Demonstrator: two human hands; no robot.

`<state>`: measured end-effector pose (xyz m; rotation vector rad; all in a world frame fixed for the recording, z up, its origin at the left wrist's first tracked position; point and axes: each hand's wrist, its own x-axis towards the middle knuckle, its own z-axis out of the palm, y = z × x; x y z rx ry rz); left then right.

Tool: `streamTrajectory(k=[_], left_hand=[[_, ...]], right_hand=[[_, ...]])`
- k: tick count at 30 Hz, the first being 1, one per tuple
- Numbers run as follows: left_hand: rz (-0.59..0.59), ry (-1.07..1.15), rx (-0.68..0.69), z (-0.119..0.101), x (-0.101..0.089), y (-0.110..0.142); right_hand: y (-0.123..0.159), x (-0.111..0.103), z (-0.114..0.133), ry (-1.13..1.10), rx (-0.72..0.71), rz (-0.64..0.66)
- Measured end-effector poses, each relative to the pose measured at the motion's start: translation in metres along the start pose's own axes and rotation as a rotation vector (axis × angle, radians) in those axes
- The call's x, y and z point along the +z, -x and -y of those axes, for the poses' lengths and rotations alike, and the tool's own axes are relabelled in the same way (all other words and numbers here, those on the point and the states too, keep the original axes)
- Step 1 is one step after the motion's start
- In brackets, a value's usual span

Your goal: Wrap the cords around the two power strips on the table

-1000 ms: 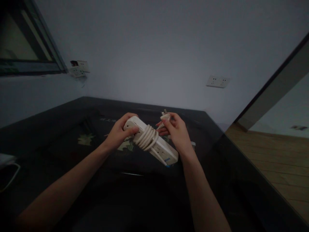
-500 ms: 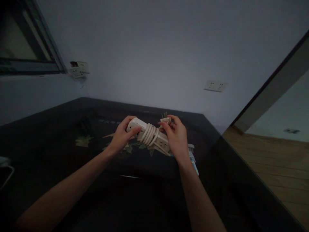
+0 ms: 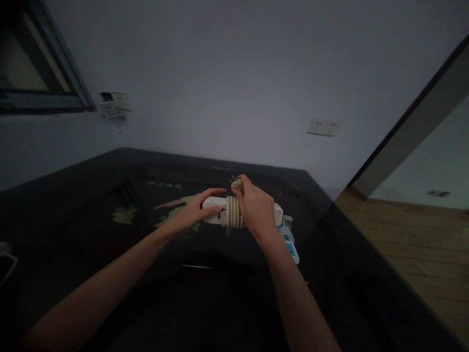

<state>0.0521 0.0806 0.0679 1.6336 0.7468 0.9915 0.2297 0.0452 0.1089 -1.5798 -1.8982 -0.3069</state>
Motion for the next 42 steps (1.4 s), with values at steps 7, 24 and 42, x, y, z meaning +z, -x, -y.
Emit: streamTrajectory(k=[7,24,42], left_hand=[[0.160,-0.047,0.021,0.005,0.002,0.001],[0.431,0.442,-0.191,0.024,0.023,0.005],[0.227,0.796,-0.312,0.023,0.089,0.041]], right_hand=[[-0.003,0.002,-0.006,-0.007,-0.218,0.131],[0.001,-0.002,-0.007,0.087,-0.498,0.192],[0.142,0.021,-0.004,-1.036,0.651,-0.114]])
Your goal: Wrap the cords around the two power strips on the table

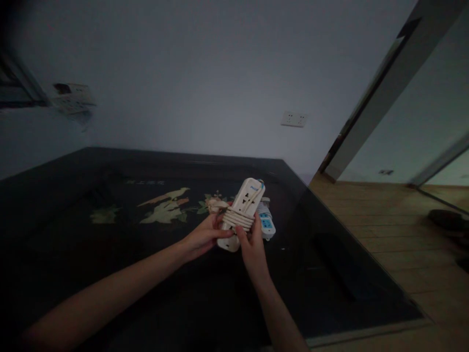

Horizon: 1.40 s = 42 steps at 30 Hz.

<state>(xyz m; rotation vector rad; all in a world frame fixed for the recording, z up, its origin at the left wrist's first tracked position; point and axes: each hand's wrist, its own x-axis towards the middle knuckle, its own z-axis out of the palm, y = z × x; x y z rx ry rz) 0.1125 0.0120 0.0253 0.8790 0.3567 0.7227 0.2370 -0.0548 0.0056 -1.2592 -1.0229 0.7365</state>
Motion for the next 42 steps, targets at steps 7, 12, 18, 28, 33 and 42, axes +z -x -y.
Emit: streamTrajectory(k=[7,12,18,28,33,42], left_hand=[[-0.015,0.042,0.006,-0.005,-0.020,0.012],[0.016,0.040,-0.011,-0.008,-0.042,0.024],[-0.125,-0.678,0.018,-0.005,-0.059,0.009],[-0.189,-1.025,0.166,0.019,-0.076,-0.029],[-0.193,-1.124,0.192,0.031,-0.074,-0.044],[-0.222,-1.194,0.221,0.038,-0.072,-0.056]], right_hand=[[-0.005,-0.009,-0.002,0.071,0.090,-0.005],[-0.003,-0.010,-0.013,0.118,0.095,-0.021],[-0.008,-0.009,-0.028,0.305,-0.027,0.057],[-0.017,-0.003,-0.015,0.996,-0.047,0.182],[-0.017,-0.003,-0.004,1.258,0.015,0.192],[-0.019,0.005,0.008,1.531,-0.072,0.164]])
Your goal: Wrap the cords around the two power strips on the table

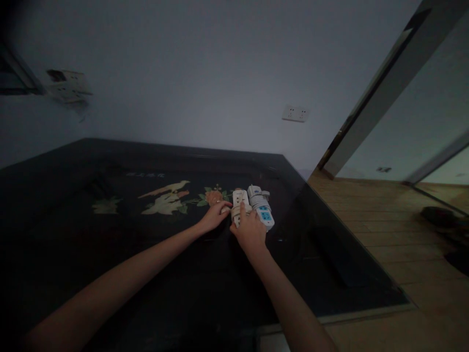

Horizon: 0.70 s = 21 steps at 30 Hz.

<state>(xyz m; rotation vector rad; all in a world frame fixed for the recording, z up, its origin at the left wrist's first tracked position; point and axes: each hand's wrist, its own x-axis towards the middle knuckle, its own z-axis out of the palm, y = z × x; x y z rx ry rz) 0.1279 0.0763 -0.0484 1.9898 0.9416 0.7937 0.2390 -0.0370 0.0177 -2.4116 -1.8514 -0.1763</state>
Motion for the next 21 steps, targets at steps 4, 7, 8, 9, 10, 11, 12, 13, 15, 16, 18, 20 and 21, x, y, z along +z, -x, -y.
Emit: streamTrajectory(k=[4,7,8,9,10,11,12,13,15,16,18,20,21], left_hand=[[-0.005,-0.032,-0.018,-0.002,0.005,-0.002],[-0.004,-0.045,-0.004,-0.003,0.006,-0.002],[-0.006,-0.045,0.006,-0.004,0.006,-0.001],[-0.010,-0.044,0.017,-0.003,0.005,0.000],[-0.015,-0.041,0.028,-0.003,0.005,0.000],[-0.020,-0.036,0.039,-0.003,0.004,0.001],[-0.025,-0.030,0.049,-0.002,0.004,0.002],[-0.030,-0.022,0.059,-0.002,0.003,0.002],[-0.037,-0.004,0.076,-0.002,0.003,0.003],[-0.039,0.006,0.084,-0.002,0.002,0.004],[-0.043,0.031,0.098,-0.003,0.001,0.005],[-0.058,0.061,0.111,-0.005,-0.002,0.006],[-0.072,0.079,0.116,-0.007,-0.005,0.007]], right_hand=[[0.001,-0.001,-0.002,0.006,-0.060,-0.061],[0.003,0.000,-0.005,0.021,-0.094,-0.103],[0.005,0.001,-0.005,0.032,-0.100,-0.121],[0.006,0.002,-0.006,0.043,-0.104,-0.139],[0.007,0.004,-0.006,0.051,-0.107,-0.158],[0.008,0.006,-0.007,0.056,-0.108,-0.174],[0.008,0.008,-0.007,0.057,-0.108,-0.190],[0.009,0.010,-0.007,0.056,-0.109,-0.205],[0.010,0.014,-0.007,0.049,-0.110,-0.238],[0.011,0.016,-0.008,0.040,-0.116,-0.256],[0.013,0.019,-0.009,0.013,-0.131,-0.296],[0.015,0.019,-0.009,-0.033,-0.152,-0.339],[0.016,0.018,-0.009,-0.067,-0.168,-0.361]])
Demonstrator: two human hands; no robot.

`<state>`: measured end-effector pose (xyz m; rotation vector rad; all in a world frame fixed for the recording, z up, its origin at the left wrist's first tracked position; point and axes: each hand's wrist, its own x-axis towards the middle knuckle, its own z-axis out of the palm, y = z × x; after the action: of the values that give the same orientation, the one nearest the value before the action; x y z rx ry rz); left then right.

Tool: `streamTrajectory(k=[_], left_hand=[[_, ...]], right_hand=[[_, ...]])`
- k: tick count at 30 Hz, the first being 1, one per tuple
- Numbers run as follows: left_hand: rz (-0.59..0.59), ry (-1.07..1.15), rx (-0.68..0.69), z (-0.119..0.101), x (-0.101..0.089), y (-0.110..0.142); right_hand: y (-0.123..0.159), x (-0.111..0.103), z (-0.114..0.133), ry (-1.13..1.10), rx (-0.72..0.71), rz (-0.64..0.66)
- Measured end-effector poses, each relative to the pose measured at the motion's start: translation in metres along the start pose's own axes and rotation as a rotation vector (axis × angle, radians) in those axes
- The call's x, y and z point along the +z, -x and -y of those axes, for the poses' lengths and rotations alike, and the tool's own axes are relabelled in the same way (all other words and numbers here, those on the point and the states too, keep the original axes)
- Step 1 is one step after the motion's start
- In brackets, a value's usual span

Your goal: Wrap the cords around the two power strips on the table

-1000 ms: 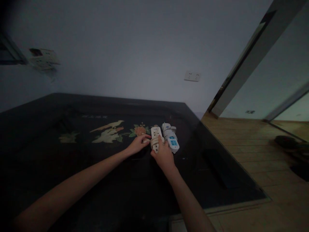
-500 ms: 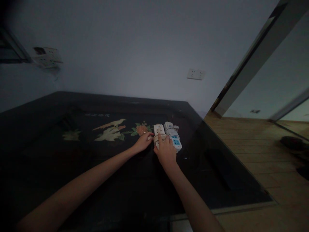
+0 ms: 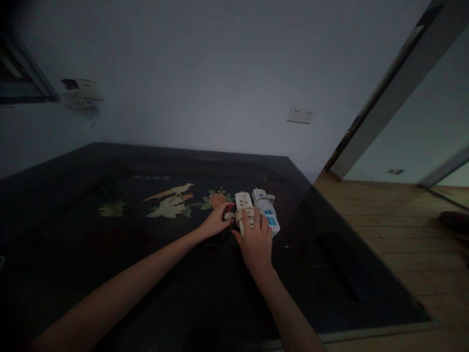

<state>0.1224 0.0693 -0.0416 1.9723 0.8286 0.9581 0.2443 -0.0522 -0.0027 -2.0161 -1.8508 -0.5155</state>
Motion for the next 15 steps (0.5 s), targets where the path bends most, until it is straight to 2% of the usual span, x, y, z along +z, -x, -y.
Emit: streamTrajectory(k=[2,5,8,9,12,15], left_hand=[[-0.039,0.038,0.009,-0.005,-0.008,0.003],[-0.107,0.100,0.011,-0.016,-0.023,0.014],[-0.157,0.216,-0.019,-0.032,-0.037,0.036],[-0.163,0.344,-0.046,-0.037,-0.040,0.045],[-0.063,0.647,-0.127,-0.049,-0.042,0.073],[0.027,0.715,-0.154,-0.049,-0.039,0.091]], right_hand=[[0.001,-0.004,0.002,-0.112,-0.038,-0.045],[0.001,-0.012,0.011,-0.427,-0.123,-0.064],[-0.002,-0.017,0.026,-0.839,-0.147,0.012],[-0.004,-0.017,0.032,-0.961,-0.152,0.053],[-0.009,-0.010,0.050,-1.188,-0.206,0.178],[-0.012,0.002,0.066,-1.263,-0.306,0.291]])
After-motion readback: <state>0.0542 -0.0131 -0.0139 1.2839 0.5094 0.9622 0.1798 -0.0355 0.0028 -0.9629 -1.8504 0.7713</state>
